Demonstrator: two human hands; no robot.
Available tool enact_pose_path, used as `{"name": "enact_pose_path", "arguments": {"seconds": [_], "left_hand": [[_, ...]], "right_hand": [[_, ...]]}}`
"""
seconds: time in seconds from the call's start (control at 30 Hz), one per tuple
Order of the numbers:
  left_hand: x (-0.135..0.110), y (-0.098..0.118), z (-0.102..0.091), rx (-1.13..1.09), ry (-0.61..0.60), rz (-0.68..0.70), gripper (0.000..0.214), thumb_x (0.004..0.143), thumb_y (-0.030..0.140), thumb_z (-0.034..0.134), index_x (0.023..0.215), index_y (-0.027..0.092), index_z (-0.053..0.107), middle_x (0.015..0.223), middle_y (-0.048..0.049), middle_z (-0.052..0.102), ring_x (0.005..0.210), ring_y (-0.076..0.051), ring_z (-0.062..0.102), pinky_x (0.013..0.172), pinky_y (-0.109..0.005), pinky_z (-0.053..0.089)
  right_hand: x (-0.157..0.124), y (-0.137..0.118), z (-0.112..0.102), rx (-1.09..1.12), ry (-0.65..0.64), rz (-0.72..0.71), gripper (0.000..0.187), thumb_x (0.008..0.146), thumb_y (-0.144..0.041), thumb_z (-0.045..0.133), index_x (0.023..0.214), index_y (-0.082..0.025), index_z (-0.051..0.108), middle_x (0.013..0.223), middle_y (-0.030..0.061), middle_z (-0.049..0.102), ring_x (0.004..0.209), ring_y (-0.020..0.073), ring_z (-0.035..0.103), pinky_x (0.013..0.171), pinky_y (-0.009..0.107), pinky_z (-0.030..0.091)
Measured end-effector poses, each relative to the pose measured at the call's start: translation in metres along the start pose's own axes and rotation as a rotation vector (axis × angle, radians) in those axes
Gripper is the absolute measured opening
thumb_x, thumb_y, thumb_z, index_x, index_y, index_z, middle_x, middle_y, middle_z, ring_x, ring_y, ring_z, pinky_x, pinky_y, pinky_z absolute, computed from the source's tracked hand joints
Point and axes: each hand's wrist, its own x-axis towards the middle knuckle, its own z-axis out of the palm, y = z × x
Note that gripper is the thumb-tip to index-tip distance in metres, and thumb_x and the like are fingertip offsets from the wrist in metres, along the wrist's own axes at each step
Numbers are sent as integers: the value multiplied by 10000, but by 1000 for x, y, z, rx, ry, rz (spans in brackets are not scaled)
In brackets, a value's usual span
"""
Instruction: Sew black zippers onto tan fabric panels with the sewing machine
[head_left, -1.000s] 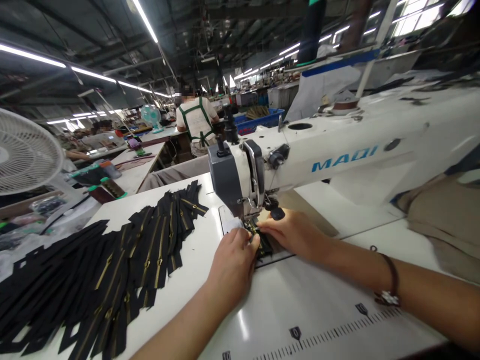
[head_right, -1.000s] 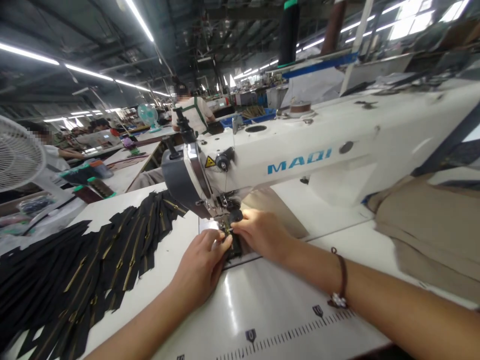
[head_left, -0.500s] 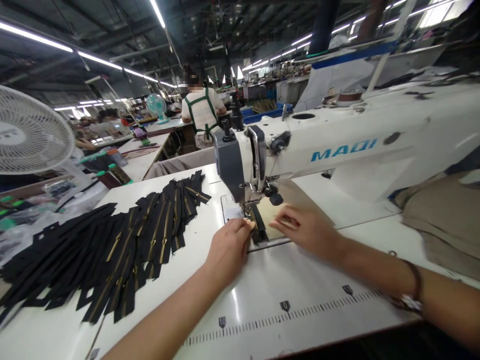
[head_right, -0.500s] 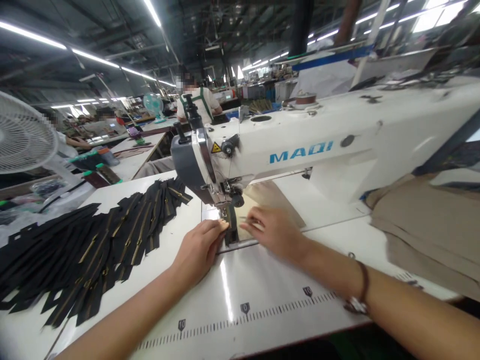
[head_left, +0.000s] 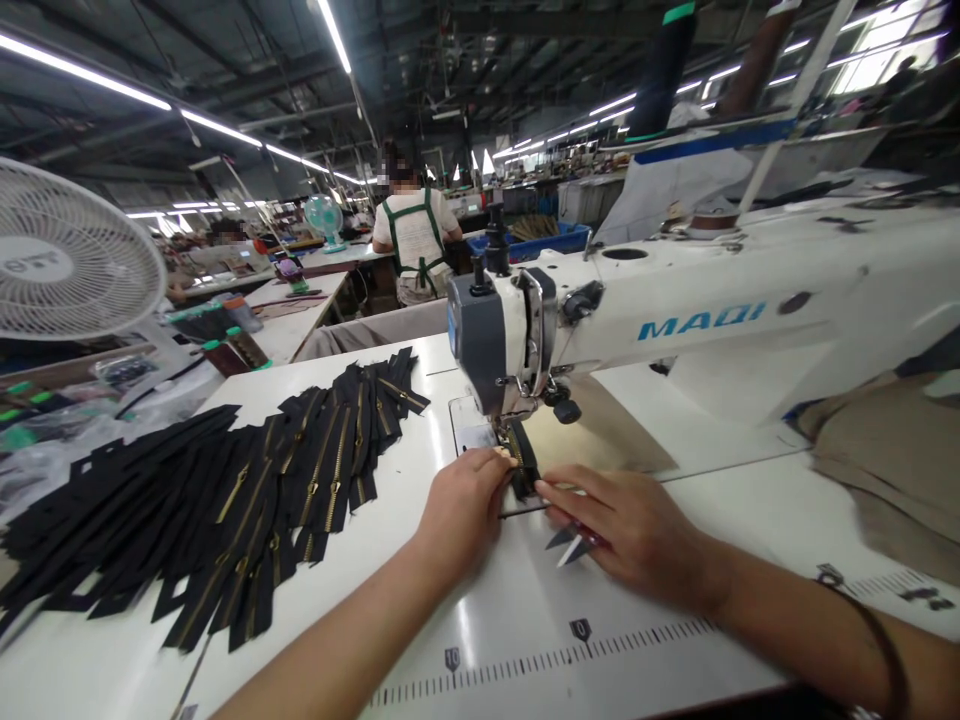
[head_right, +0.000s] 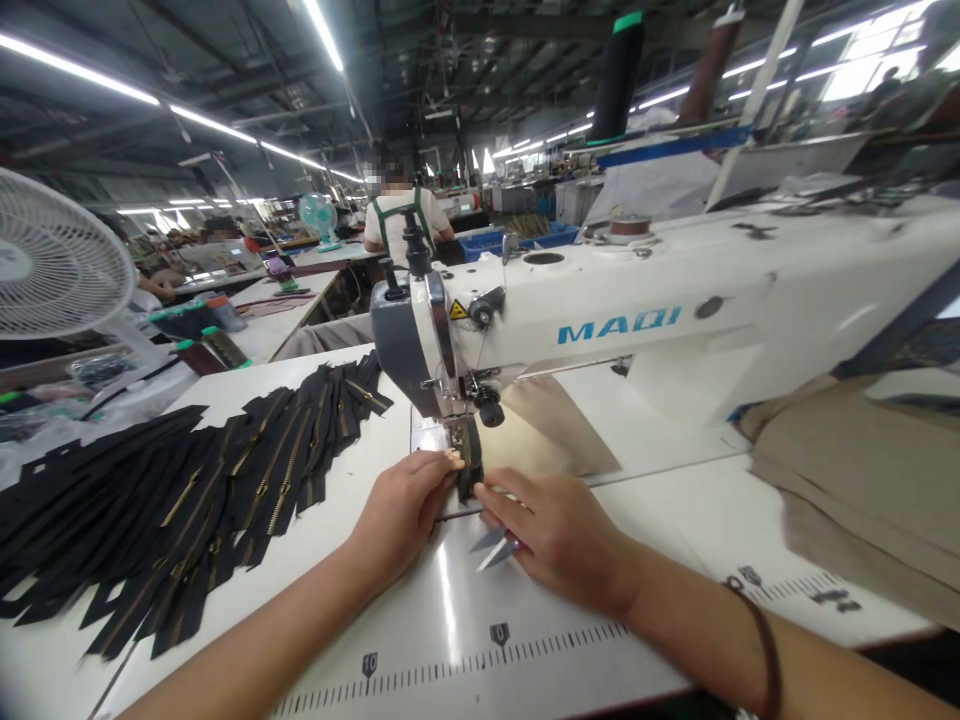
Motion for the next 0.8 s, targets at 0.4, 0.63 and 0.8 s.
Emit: {"name": "enact_pose_path", "arguments": {"seconds": [0.4, 0.63, 0.8], "left_hand": [[-3, 3, -1, 148, 7, 179, 216, 913, 122, 434, 1041, 108, 607, 1005, -130, 689, 971, -237, 646, 837, -392, 554], [-4, 11, -1, 286, -38, 222, 175, 895, 110, 444, 958, 74, 604, 896, -136, 677, 844, -256, 661, 745, -398, 577], [-1, 14, -3, 292, -101, 206, 184, 915, 117, 413, 930, 108, 596, 844, -109, 654, 804, -237, 641, 712, -386, 569]], "right_hand": [[4, -6, 2, 238, -228, 134, 355, 876, -182, 410, 1147, -82, 616, 1123, 170, 645, 822, 262, 681, 661, 395, 582], [2, -5, 3, 285, -222, 138, 313, 854, -153, 395, 1042, -97, 638, 1035, 159, 669, 822, 241, 672, 706, 366, 568], [2, -5, 2, 280, -242, 140, 322, 863, -159, 373, 1048, -96, 630, 1044, 160, 663, 799, 233, 672, 692, 346, 563]]}}
